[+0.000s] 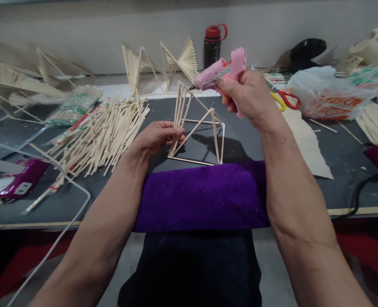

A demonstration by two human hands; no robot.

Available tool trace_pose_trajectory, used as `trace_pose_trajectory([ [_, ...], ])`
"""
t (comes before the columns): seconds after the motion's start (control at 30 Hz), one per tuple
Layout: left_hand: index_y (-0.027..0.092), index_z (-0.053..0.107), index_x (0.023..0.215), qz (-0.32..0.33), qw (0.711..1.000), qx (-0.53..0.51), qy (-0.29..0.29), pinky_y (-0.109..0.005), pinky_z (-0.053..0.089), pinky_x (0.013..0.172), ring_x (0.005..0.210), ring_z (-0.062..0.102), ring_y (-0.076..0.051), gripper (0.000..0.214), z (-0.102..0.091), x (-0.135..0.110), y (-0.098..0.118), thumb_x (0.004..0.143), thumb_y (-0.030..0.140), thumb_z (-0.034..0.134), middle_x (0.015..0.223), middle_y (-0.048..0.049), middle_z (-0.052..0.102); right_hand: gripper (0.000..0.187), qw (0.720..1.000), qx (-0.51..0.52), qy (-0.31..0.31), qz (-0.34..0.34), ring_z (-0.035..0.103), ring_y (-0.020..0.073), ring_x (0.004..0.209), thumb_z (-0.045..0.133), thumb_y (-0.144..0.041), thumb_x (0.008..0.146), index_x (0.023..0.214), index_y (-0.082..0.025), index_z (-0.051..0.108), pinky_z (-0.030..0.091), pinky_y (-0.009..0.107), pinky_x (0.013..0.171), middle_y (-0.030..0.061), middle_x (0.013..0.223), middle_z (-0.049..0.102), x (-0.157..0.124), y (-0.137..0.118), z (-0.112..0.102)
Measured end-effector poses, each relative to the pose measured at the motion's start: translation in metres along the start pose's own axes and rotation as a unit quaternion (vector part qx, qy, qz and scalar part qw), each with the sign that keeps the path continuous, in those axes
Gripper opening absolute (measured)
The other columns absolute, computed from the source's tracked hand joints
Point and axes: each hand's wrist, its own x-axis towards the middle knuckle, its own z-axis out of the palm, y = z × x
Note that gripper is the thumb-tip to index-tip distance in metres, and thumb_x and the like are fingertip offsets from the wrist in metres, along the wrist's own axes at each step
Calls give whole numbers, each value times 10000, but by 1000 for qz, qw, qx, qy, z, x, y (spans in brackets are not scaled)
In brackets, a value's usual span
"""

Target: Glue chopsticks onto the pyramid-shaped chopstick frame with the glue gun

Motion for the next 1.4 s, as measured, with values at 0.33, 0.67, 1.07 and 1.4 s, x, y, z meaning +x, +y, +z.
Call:
trace_pose_trajectory([
  [0.33,158,685,727,-2,1000,0,-2,-270,398,597,620,591,-113,149,-2,1,-2,693,279,765,743,-42,697,328,1000,-1,6,6,430,65,389,550,-159,920,592,-161,573,275,226,365,-22,507,496,-2,-6,4],
  [0.67,151,674,757,5,1000,2,-4,-244,407,588,615,598,-106,174,-1,1,-2,687,286,758,733,-36,697,370,998,-44,20,-39,416,66,382,589,-220,898,535,-171,540,282,207,379,-28,453,460,1,2,5],
  [1.07,135,671,735,5,1000,-5,-2,-237,407,561,588,605,-102,186,-1,2,-1,708,291,769,711,-40,697,298,999,42,-16,20,483,61,418,546,-260,963,743,-115,684,258,181,318,38,659,665,3,7,1],
  [1.4,134,702,714,4,1000,-10,7,-245,415,532,570,598,-111,223,-4,4,-1,645,307,823,693,-47,698,478,983,151,-6,101,579,85,493,524,-593,946,769,-172,662,470,184,454,53,731,714,9,14,-7],
])
